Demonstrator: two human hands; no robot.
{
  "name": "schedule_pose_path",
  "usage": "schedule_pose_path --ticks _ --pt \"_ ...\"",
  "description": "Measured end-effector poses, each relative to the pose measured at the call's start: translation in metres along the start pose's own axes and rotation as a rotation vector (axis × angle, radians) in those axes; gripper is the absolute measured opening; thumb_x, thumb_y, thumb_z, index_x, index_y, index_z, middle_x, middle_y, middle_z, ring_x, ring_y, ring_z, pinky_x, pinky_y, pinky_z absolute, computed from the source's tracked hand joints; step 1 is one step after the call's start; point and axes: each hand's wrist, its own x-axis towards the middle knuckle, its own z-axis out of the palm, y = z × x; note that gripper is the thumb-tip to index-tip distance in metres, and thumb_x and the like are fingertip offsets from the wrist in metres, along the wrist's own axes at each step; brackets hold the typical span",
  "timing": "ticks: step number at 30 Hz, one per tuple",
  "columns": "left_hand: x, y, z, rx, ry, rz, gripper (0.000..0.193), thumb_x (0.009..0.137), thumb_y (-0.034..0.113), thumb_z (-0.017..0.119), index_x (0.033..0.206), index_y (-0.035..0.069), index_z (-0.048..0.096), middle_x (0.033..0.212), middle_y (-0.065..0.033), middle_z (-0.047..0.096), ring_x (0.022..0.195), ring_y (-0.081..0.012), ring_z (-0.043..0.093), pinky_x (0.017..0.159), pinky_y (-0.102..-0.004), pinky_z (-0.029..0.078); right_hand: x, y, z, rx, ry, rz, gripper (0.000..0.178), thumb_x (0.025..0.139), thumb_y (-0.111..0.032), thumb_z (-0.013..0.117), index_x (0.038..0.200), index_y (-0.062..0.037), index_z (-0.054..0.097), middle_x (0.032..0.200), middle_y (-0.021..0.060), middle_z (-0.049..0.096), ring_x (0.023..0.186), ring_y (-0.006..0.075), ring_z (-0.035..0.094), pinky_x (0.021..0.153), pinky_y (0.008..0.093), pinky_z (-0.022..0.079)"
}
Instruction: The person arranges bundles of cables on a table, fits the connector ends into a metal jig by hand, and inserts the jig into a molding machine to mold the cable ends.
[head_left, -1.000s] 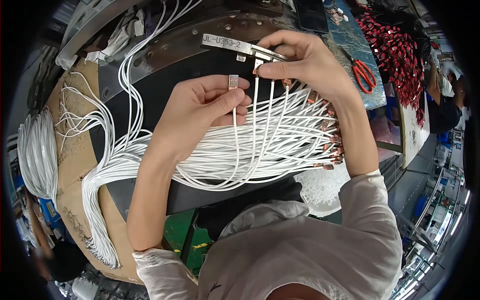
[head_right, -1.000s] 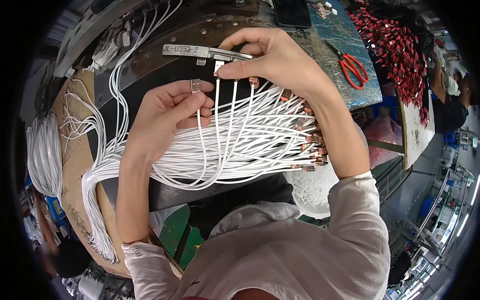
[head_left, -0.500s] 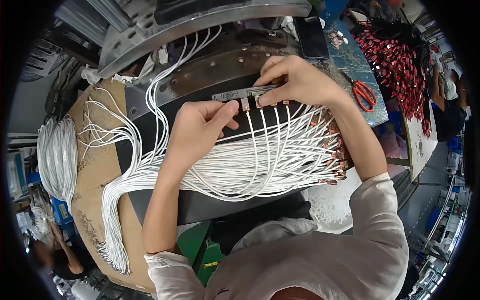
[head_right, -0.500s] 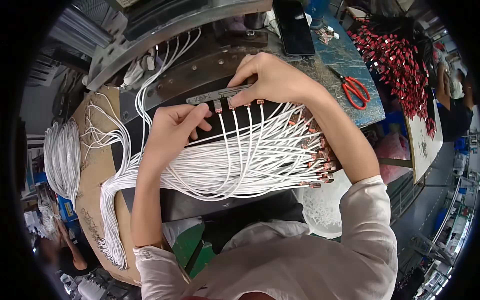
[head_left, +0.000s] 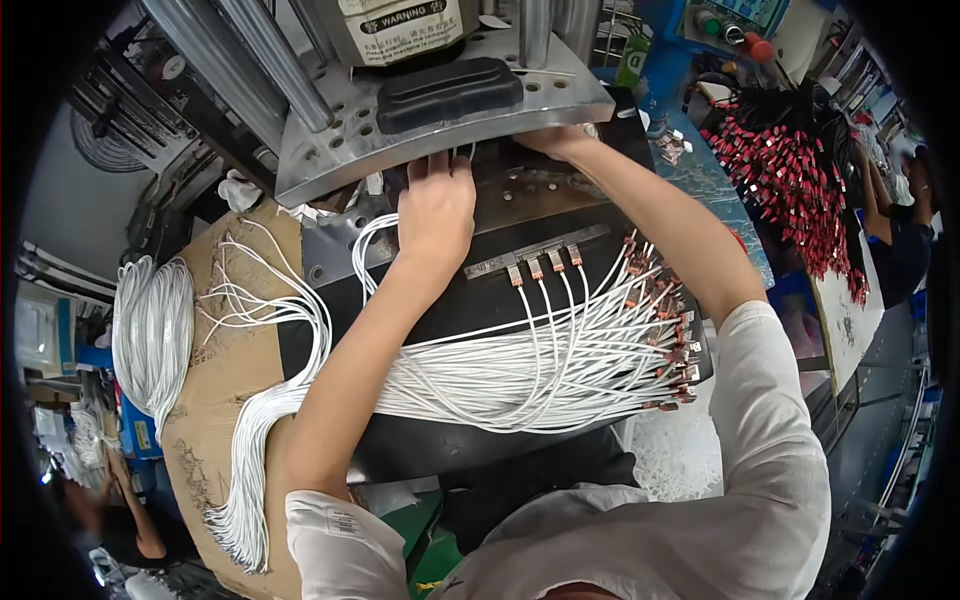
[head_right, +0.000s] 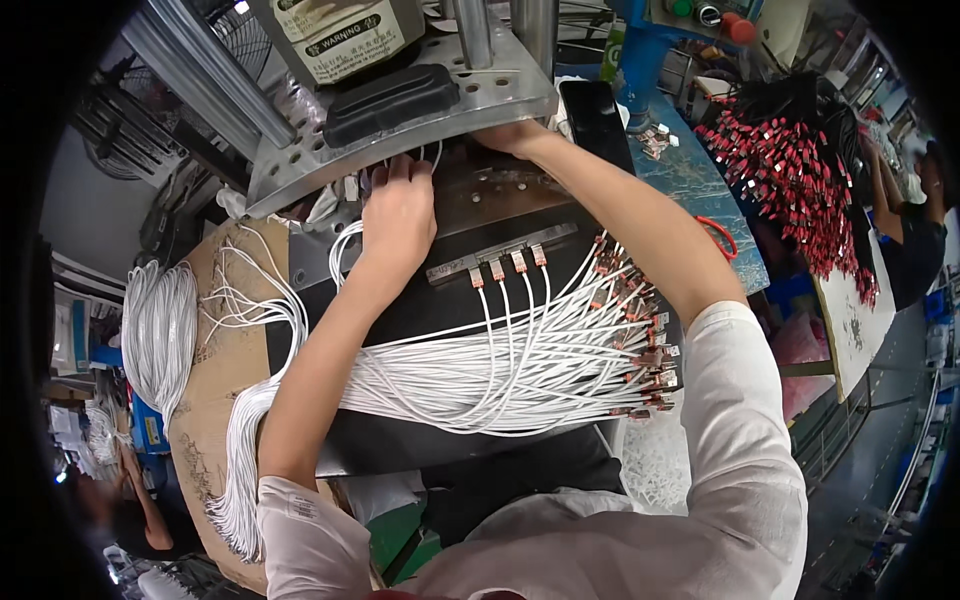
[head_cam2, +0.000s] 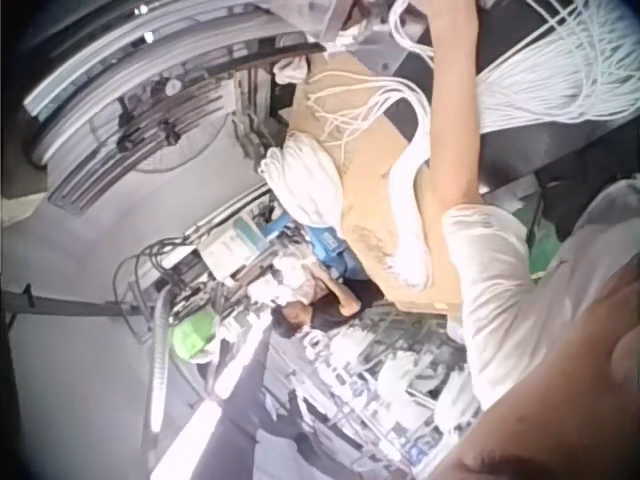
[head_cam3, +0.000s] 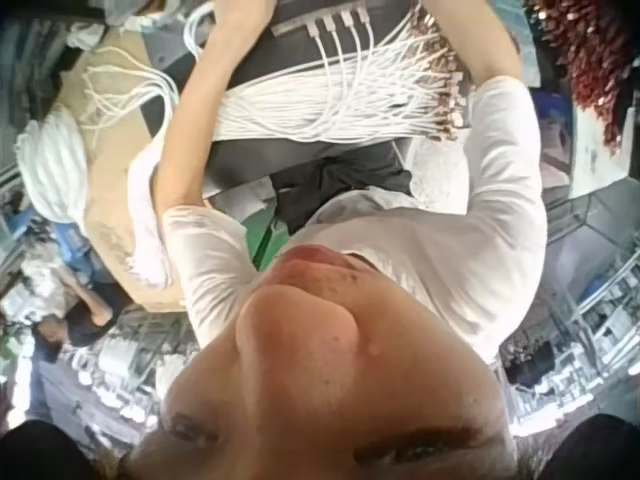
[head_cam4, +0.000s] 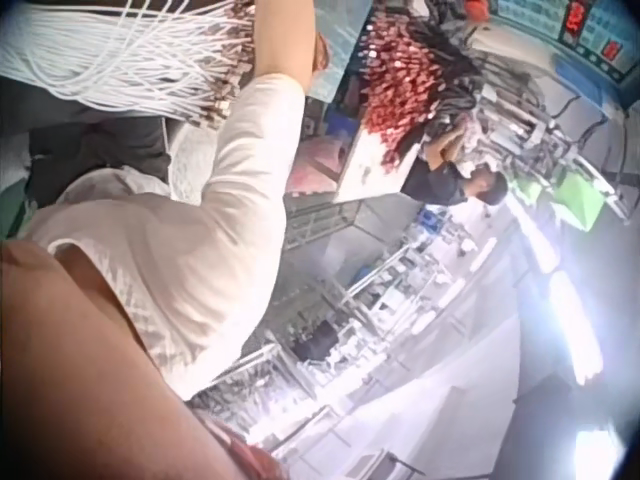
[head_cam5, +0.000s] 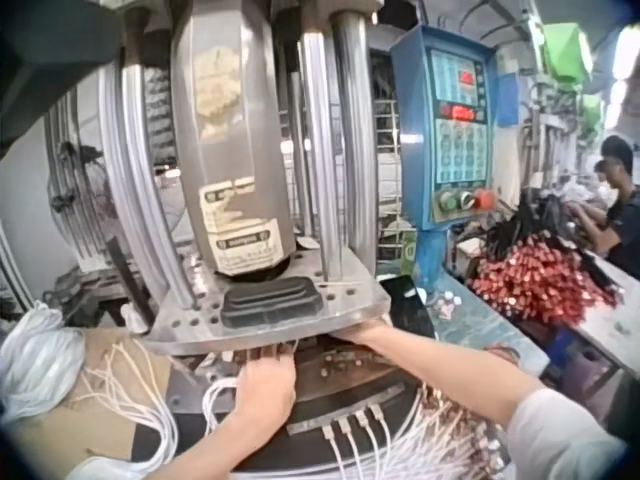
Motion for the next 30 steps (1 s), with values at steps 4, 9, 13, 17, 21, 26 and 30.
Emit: schedule_pose_path --ticks 4,9,13,17,21,26,30 --pt "0.016 0.017 -0.025 -0.262 0.084 -0.090 0.014 0.091 0.012 0.069 0.090 -0.002 0.068 0.083 -0.0194 0.065 0.078 -0.0404 0.066 0.073 -0.0460 0.056 0.000 -0.011 0.003 -0.271 0.093 -0.073 0.017 0.089 -0.007 0.060 0.104 -0.0036 0.066 0.099 0.0184 0.068 0.093 0.0375 0.065 0.084 0.0456 0.053" --pt "-0.042 0.008 -0.131 -0.545 0.084 -0.061 0.027 0.083 0.010 0.075 0.065 0.002 0.056 0.064 -0.0139 0.056 0.055 -0.0296 0.051 0.056 -0.0409 0.042 -0.027 -0.088 -0.063 -0.190 -0.174 0.258 0.019 0.092 -0.012 0.065 0.104 0.0017 0.068 0.106 0.0257 0.070 0.100 0.0470 0.064 0.088 0.0511 0.053" --pt "-0.102 -0.088 -0.204 -0.648 0.206 -0.251 0.029 0.107 0.019 0.052 0.090 -0.003 0.062 0.086 -0.0141 0.065 0.074 -0.0213 0.059 0.073 -0.0352 0.049 -0.081 -0.105 -0.101 -0.255 -0.340 0.321 0.014 0.087 -0.011 0.074 0.096 -0.0008 0.073 0.096 0.0200 0.066 0.092 0.0398 0.067 0.087 0.0484 0.053" --pt "-0.117 -0.112 -0.191 0.217 0.119 -0.667 0.028 0.100 0.019 0.066 0.119 -0.002 0.066 0.121 -0.0205 0.068 0.116 -0.0335 0.064 0.102 -0.0396 0.048 -0.070 -0.106 -0.085 -0.179 -0.404 0.345 0.016 0.086 -0.012 0.075 0.097 -0.0014 0.074 0.101 0.0203 0.068 0.101 0.0375 0.067 0.090 0.0468 0.053" --pt "-0.127 -0.024 -0.160 -0.229 -0.115 -0.275 0.028 0.094 0.015 0.072 0.119 0.002 0.068 0.127 -0.0155 0.067 0.117 -0.0356 0.063 0.103 -0.0434 0.047 -0.007 -0.158 -0.096 0.031 -0.608 0.456 0.018 0.091 -0.011 0.067 0.101 0.0022 0.073 0.091 0.0237 0.073 0.097 0.0431 0.069 0.087 0.0466 0.055" --pt "-0.103 0.059 -0.189 -0.390 -0.126 -0.207 0.036 0.083 0.012 0.081 0.115 0.003 0.070 0.128 -0.0155 0.063 0.121 -0.0372 0.059 0.103 -0.0455 0.045 -0.017 -0.174 -0.185 0.448 -1.003 0.829 0.024 0.093 -0.022 0.077 0.098 0.0021 0.076 0.074 0.0053 0.071 0.072 0.0117 0.068 0.068 0.0276 0.053" --pt "-0.072 0.115 -0.157 -0.508 -0.275 0.028 0.047 0.085 0.028 0.081 0.120 0.000 0.066 0.131 -0.0169 0.057 0.123 -0.0375 0.053 0.098 -0.0502 0.044 -0.067 -0.140 -0.145 -0.320 -0.687 0.058 0.032 0.089 -0.019 0.079 0.114 -0.0011 0.072 0.106 0.0127 0.072 0.098 0.0291 0.070 0.081 0.0387 0.056"
